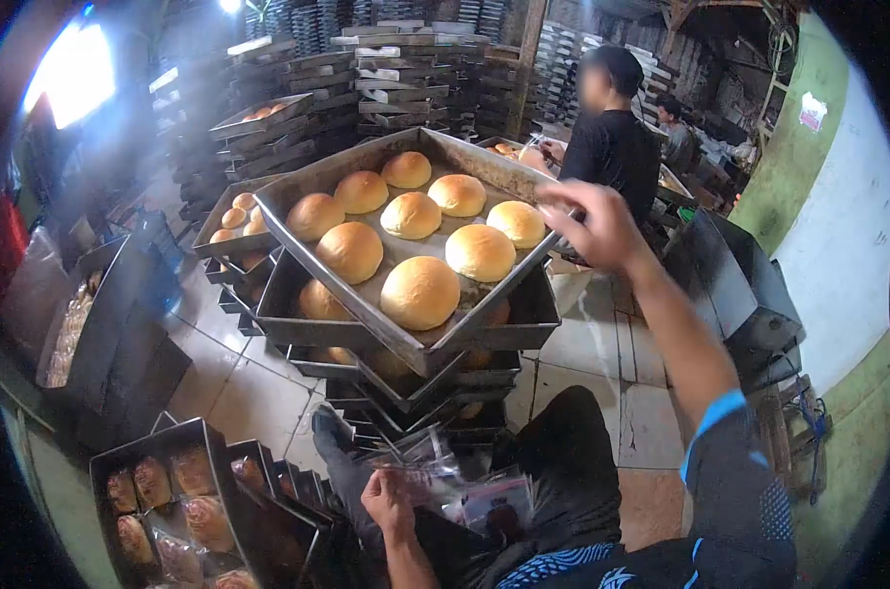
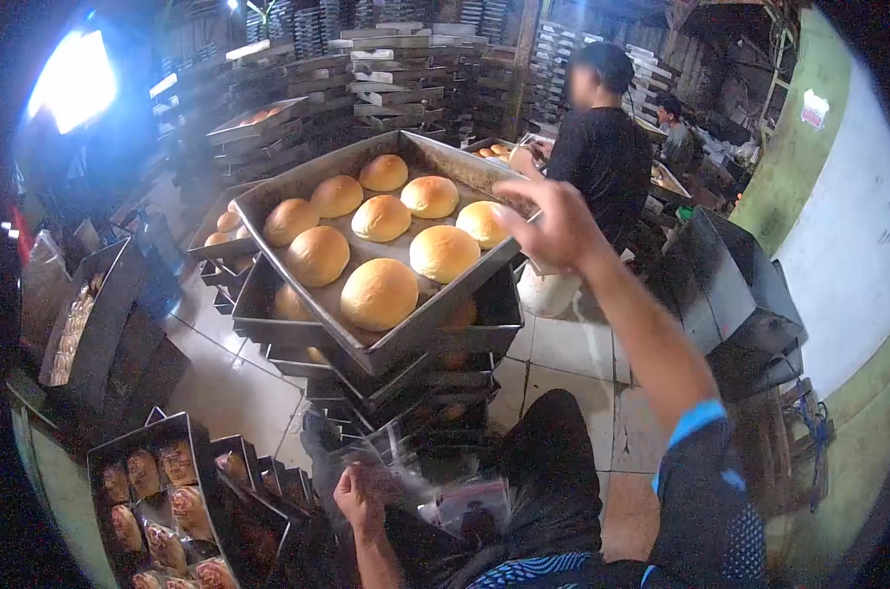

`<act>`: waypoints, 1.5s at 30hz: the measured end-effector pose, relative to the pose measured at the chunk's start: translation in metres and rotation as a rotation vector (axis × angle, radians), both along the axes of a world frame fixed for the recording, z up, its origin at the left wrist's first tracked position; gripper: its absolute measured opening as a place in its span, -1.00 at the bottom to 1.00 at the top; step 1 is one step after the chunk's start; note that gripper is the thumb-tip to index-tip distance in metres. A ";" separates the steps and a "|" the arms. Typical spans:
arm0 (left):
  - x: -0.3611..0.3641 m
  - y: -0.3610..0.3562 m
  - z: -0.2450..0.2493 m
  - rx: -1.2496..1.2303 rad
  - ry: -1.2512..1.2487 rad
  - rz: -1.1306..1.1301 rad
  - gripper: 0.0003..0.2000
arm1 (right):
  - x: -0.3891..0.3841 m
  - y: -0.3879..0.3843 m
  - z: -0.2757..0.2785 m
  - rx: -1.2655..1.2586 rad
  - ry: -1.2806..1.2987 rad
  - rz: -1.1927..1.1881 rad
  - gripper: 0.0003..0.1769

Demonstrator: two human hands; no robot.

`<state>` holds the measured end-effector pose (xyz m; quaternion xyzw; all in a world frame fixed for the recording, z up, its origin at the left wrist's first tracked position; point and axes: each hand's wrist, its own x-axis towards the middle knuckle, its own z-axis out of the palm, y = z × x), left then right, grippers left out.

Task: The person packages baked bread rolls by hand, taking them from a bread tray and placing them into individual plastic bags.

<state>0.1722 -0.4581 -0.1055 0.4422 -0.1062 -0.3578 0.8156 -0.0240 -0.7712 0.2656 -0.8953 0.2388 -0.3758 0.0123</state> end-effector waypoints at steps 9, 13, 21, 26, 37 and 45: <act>0.007 0.020 -0.009 -0.146 0.105 0.067 -0.78 | 0.073 -0.229 -0.065 0.461 0.301 -0.500 -0.35; 0.015 0.026 -0.022 -0.129 0.066 0.050 -0.78 | 0.063 -0.213 -0.056 0.770 0.024 -0.430 -0.61; 0.009 0.036 -0.002 -0.096 0.064 -0.007 -0.77 | 0.000 -0.200 -0.024 0.805 -1.014 -0.343 -0.57; 0.006 0.047 0.051 -0.153 0.075 0.181 -0.72 | -0.084 -0.056 -0.056 1.310 -1.084 0.610 -0.44; -0.042 0.005 0.135 0.217 -0.564 0.030 -0.48 | -0.034 0.196 -0.165 1.385 -0.262 0.559 -0.50; -0.097 -0.012 0.213 -0.312 -0.272 0.020 -0.13 | -0.017 0.218 -0.180 0.297 -0.022 0.717 -0.34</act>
